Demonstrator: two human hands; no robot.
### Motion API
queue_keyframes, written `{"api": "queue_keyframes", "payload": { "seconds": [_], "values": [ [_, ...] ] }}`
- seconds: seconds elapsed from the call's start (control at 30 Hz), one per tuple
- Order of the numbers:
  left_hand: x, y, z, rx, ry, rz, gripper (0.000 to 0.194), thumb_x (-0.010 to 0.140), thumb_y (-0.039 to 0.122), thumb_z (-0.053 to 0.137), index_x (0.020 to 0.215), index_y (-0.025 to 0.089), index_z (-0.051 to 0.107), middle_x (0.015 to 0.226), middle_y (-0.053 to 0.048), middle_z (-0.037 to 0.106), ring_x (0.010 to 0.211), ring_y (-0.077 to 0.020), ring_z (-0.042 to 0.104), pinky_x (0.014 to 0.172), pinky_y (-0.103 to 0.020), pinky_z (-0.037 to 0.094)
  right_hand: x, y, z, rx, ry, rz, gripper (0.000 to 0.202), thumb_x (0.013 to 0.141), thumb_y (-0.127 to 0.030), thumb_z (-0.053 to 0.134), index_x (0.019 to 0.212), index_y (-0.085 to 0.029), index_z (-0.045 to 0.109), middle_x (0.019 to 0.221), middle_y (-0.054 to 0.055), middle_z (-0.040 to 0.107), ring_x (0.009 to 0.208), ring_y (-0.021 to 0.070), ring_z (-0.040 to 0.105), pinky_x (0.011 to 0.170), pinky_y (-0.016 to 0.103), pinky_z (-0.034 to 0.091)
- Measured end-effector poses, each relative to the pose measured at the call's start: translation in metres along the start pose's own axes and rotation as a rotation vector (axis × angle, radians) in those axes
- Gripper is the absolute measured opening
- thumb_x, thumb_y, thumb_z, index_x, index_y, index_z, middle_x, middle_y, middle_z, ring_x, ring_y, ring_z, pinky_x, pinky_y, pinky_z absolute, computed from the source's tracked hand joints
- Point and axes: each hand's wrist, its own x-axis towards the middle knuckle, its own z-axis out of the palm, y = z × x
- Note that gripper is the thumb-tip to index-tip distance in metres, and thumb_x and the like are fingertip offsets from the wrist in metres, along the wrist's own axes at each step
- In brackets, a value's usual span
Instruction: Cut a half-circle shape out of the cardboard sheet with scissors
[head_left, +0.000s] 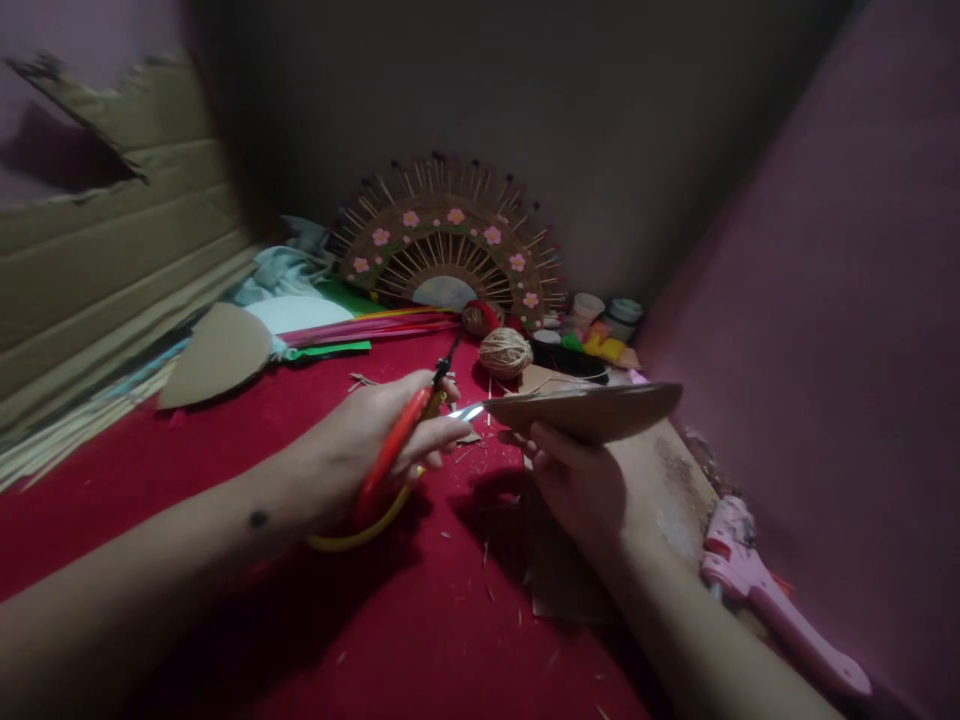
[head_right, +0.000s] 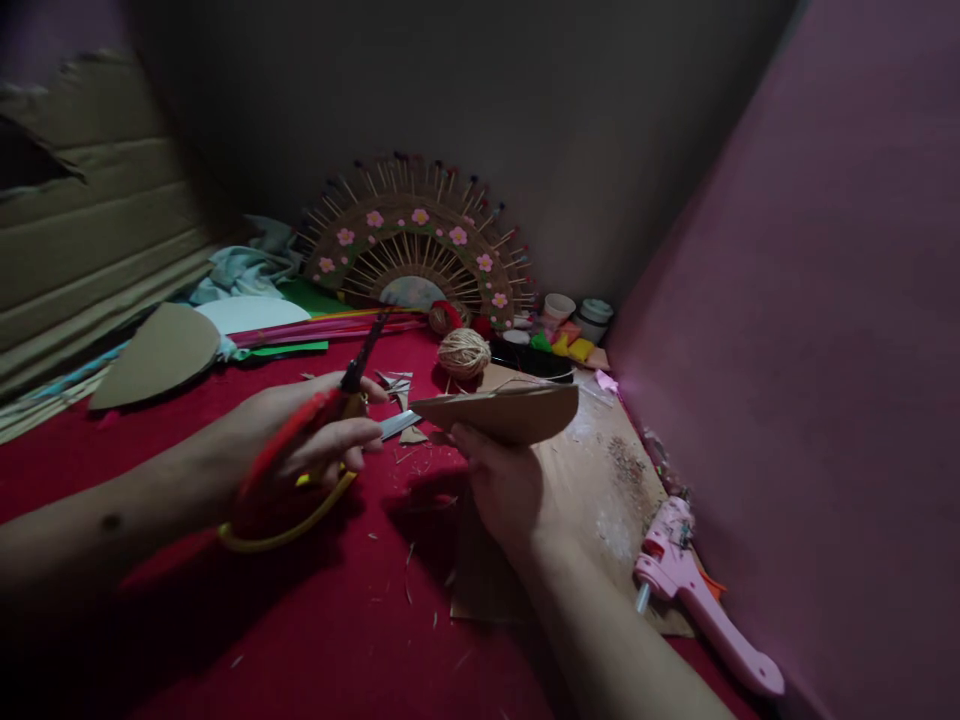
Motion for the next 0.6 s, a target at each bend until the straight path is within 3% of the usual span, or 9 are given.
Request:
{"api": "queue_keyframes", "payload": {
  "seconds": [0.1,0.17,0.2,0.3,0.37,0.43,0.5,0.57,0.6],
  "values": [
    [0.006,0.000,0.011,-0.408,-0.109,-0.188,0.040,0.080,0.053,0.058,0.079,0.013,0.058,0.060,-0.004,0.062,0.046,-0.0141,0.058,0.044,-0.025,0.046,-0.010,-0.007,0.003,-0.218,-0.142,-0.127,0.018,0.066,-0.019,0.074,0.082,-0.027,0.076,0.105,0.002,0.070,0.106,0.0251,0.061,0.094,0.040,0.050],
    [0.008,-0.004,0.017,-0.655,-0.127,-0.170,0.035,0.079,0.048,0.062,0.074,0.014,0.057,0.061,-0.002,0.060,0.050,-0.0127,0.058,0.046,-0.024,0.048,-0.019,-0.009,0.007,-0.438,-0.303,-0.184,0.023,0.072,-0.020,0.071,0.092,-0.030,0.076,0.119,0.004,0.062,0.119,0.0264,0.054,0.101,0.041,0.045],
    [0.008,-0.006,0.019,-0.726,-0.121,-0.140,0.030,0.078,0.042,0.066,0.074,0.014,0.058,0.063,-0.002,0.061,0.052,-0.0126,0.059,0.048,-0.024,0.048,-0.023,-0.009,0.008,-0.499,-0.300,-0.204,0.024,0.074,-0.020,0.069,0.095,-0.031,0.075,0.122,0.004,0.059,0.120,0.0256,0.053,0.101,0.040,0.044],
    [0.007,-0.008,0.019,-0.769,-0.070,-0.067,0.018,0.072,0.026,0.070,0.079,0.014,0.059,0.069,0.000,0.061,0.062,-0.0135,0.062,0.058,-0.025,0.050,-0.028,-0.003,0.009,-0.585,-0.353,-0.263,0.027,0.076,-0.020,0.069,0.099,-0.033,0.074,0.125,0.004,0.056,0.121,0.0234,0.052,0.104,0.038,0.041],
    [0.004,-0.004,0.015,-0.649,0.010,-0.053,0.023,0.069,0.020,0.070,0.088,0.016,0.058,0.068,0.002,0.060,0.061,-0.0137,0.061,0.057,-0.025,0.049,-0.025,0.001,0.006,-0.560,-0.350,-0.250,0.027,0.074,-0.020,0.070,0.099,-0.031,0.074,0.129,0.004,0.056,0.123,0.0232,0.051,0.105,0.037,0.040],
    [0.001,0.002,0.011,-0.470,0.068,-0.037,0.032,0.069,0.019,0.070,0.097,0.017,0.056,0.065,0.005,0.058,0.056,-0.0120,0.057,0.052,-0.023,0.046,-0.021,0.003,0.003,-0.439,-0.260,-0.130,0.023,0.079,-0.022,0.065,0.098,-0.030,0.073,0.121,0.003,0.063,0.113,0.0204,0.058,0.098,0.035,0.045],
    [-0.002,0.008,0.010,-0.326,0.065,0.004,0.034,0.070,0.020,0.069,0.101,0.018,0.054,0.061,0.007,0.054,0.051,-0.0093,0.052,0.048,-0.020,0.041,-0.018,0.003,0.003,-0.238,-0.161,0.107,0.023,0.081,-0.029,0.060,0.102,-0.030,0.071,0.097,0.003,0.072,0.086,0.0171,0.067,0.078,0.032,0.053],
    [-0.004,0.010,0.012,-0.269,0.022,0.041,0.034,0.071,0.022,0.068,0.101,0.019,0.052,0.059,0.009,0.050,0.049,-0.0075,0.048,0.046,-0.018,0.038,-0.019,0.002,0.006,-0.103,-0.167,0.297,0.027,0.076,-0.036,0.067,0.101,-0.025,0.069,0.077,0.002,0.072,0.066,0.0162,0.067,0.062,0.029,0.053],
    [-0.004,0.010,0.013,-0.267,0.002,0.051,0.035,0.072,0.024,0.069,0.101,0.019,0.051,0.058,0.010,0.049,0.049,-0.0071,0.046,0.046,-0.018,0.038,-0.020,0.002,0.009,-0.074,-0.176,0.347,0.028,0.069,-0.031,0.075,0.096,-0.024,0.070,0.077,0.001,0.073,0.065,0.0151,0.066,0.062,0.027,0.053]
  ]
}}
